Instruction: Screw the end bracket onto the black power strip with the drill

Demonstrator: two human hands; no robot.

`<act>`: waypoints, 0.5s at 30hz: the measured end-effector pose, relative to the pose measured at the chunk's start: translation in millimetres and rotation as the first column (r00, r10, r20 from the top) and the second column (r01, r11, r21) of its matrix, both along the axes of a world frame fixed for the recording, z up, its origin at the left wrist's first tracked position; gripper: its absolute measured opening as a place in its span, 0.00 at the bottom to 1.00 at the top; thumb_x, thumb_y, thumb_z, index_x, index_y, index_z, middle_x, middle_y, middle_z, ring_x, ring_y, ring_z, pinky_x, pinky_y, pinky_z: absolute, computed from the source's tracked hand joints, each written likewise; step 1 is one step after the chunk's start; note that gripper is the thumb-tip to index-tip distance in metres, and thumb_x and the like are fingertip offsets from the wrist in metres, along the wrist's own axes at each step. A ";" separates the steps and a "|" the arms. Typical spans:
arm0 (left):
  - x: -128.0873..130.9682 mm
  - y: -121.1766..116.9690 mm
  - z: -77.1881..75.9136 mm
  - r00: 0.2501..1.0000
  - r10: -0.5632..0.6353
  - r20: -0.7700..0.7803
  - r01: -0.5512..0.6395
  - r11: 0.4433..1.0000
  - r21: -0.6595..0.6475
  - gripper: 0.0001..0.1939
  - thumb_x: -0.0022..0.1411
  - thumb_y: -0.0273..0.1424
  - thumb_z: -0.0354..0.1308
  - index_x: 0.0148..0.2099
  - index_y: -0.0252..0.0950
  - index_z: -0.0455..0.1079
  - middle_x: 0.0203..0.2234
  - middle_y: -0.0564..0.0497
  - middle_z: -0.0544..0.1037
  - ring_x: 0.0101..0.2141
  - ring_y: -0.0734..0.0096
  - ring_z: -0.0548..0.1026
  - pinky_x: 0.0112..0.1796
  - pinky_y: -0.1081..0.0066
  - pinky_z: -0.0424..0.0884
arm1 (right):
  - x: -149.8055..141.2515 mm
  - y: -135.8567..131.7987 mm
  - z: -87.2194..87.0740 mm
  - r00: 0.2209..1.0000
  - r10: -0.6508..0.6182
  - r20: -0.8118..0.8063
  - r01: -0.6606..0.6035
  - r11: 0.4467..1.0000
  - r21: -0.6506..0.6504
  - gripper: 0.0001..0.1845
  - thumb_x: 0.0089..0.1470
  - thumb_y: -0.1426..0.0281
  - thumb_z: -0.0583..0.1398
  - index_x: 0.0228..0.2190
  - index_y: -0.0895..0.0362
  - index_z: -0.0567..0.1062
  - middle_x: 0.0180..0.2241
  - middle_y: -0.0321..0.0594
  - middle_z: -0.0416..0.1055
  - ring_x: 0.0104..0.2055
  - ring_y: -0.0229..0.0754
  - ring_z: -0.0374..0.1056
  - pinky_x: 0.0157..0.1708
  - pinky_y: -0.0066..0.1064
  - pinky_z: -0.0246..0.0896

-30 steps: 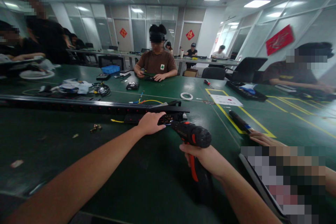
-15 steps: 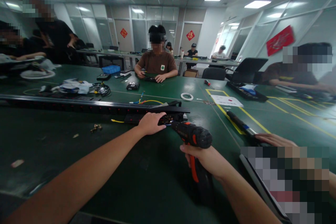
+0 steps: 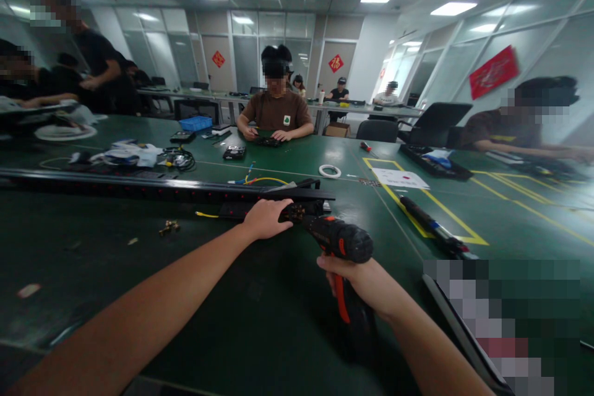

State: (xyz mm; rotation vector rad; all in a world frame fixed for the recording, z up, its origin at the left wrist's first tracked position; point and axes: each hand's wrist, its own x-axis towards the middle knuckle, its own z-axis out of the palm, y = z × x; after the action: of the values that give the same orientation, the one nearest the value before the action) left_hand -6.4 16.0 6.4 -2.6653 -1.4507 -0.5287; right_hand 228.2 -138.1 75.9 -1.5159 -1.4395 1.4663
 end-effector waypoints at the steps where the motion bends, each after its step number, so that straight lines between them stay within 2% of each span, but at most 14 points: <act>1: -0.1 0.0 -0.1 1.000 -0.001 0.003 0.001 1.000 -0.001 0.33 0.65 0.49 0.59 0.66 0.40 0.63 0.53 0.45 0.79 0.51 0.50 0.78 0.52 0.55 0.69 | 0.0 -0.1 0.2 1.000 0.002 -0.004 -0.002 1.000 0.003 0.20 0.48 0.53 0.68 0.25 0.57 0.75 0.21 0.35 0.72 0.23 0.40 0.68 0.26 0.31 0.63; 8: -0.3 0.8 -1.4 1.000 -0.013 0.017 0.013 1.000 0.005 0.32 0.64 0.48 0.60 0.66 0.40 0.63 0.53 0.45 0.80 0.51 0.51 0.77 0.52 0.55 0.69 | -0.2 1.1 -1.0 1.000 -0.013 -0.010 0.013 1.000 0.004 0.20 0.46 0.52 0.69 0.26 0.57 0.75 0.21 0.36 0.72 0.24 0.40 0.68 0.27 0.31 0.65; 15: -0.5 0.5 -1.0 1.000 -0.004 0.007 0.005 1.000 -0.009 0.32 0.65 0.49 0.59 0.66 0.41 0.63 0.53 0.45 0.79 0.51 0.49 0.77 0.52 0.55 0.69 | 1.4 1.5 -1.0 1.000 0.012 0.009 -0.012 1.000 0.014 0.21 0.46 0.51 0.68 0.23 0.57 0.74 0.20 0.36 0.72 0.23 0.40 0.68 0.27 0.31 0.64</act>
State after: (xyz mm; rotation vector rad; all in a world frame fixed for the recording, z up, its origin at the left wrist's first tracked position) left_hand -6.9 16.5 5.4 -2.6768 -1.4527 -0.5342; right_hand 229.6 -136.6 74.9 -1.5090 -1.4637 1.4557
